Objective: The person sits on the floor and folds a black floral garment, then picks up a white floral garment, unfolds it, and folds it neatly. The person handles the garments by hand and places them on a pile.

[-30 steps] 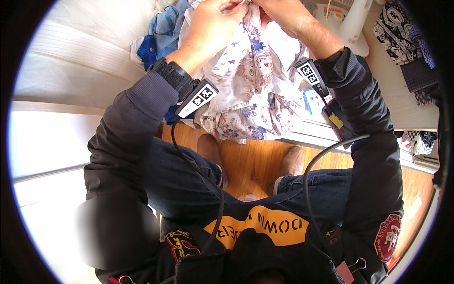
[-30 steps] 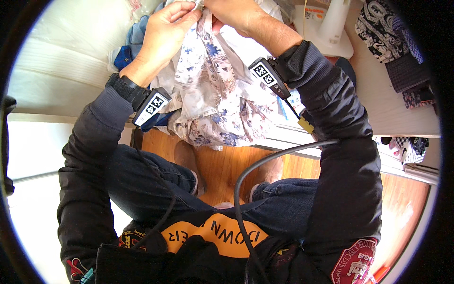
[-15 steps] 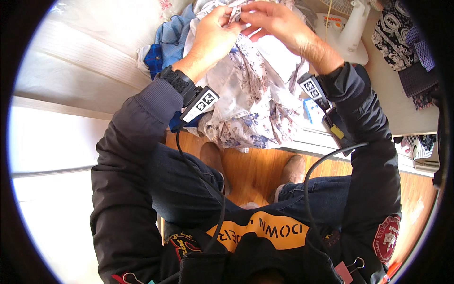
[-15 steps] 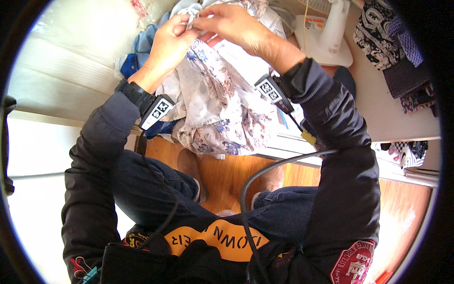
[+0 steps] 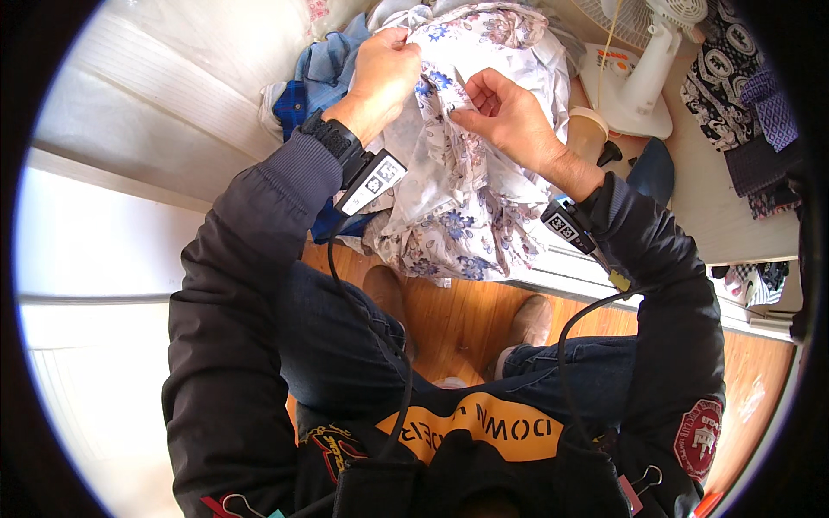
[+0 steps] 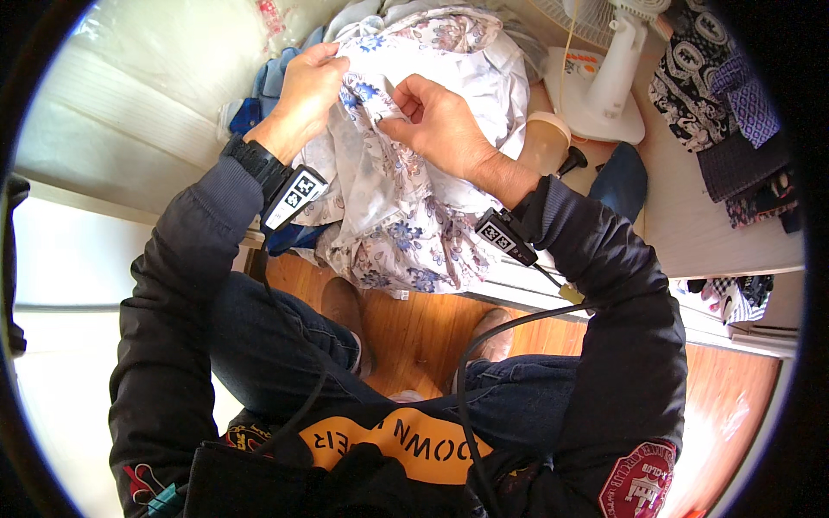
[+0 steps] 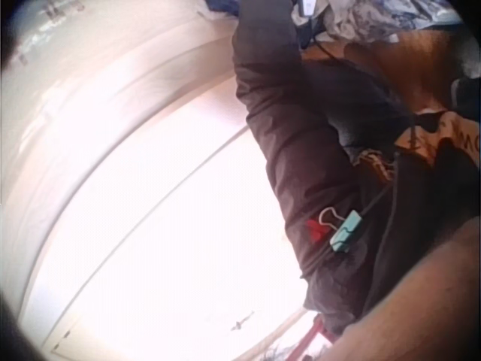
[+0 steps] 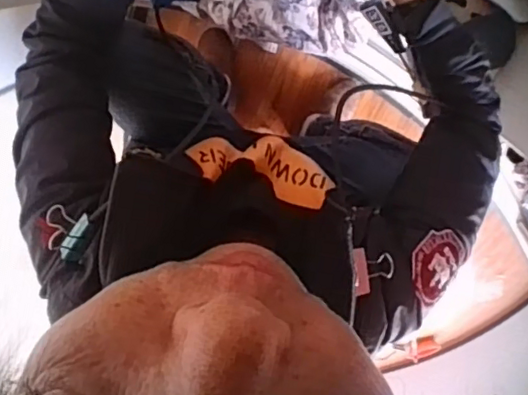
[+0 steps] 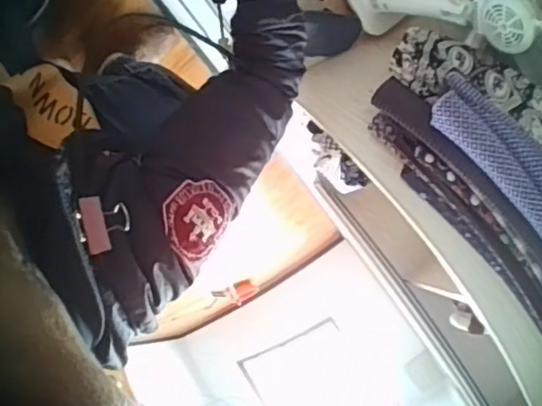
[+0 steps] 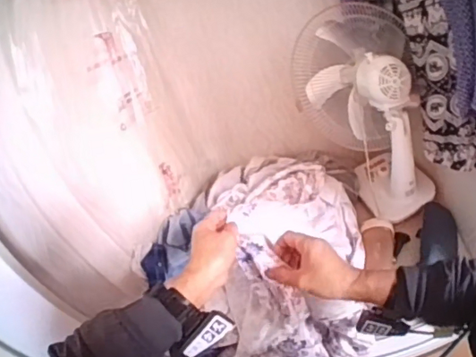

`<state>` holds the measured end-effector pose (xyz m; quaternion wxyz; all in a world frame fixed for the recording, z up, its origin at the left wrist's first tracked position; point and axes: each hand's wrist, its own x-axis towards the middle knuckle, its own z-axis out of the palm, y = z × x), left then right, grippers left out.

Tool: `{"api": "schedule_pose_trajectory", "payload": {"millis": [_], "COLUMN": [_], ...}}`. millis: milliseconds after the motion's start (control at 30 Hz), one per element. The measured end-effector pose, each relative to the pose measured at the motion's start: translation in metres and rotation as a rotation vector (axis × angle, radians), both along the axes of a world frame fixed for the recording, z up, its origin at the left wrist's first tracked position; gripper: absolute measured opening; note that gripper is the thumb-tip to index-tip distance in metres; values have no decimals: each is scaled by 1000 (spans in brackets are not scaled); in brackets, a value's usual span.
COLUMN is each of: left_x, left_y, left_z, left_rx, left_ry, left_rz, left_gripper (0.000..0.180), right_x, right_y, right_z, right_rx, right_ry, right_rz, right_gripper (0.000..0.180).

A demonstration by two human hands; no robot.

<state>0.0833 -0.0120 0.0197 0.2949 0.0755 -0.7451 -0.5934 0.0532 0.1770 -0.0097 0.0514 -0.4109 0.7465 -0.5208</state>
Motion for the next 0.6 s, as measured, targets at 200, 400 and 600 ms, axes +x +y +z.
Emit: {"api": "schedule_pose_trajectory", "payload": {"millis": [200,400,600], "left_x": [-7,-1,-3], "left_y": [-4,-1,-1], "left_z": [-7,-3,-4], "left_rx": [12,48,111], "left_ry": [13,-48,-5], "left_rz": [9,-9,-8], "left_gripper": [28,27,28], "right_x": [0,2,-25], "right_y": [-2,-5,14], "right_z": [-9,-27,-27], "right_rx": [5,28,173], "right_ry": [-88,-181,-424], "right_rz": [87,164,335], "right_gripper": [23,22,17]}}
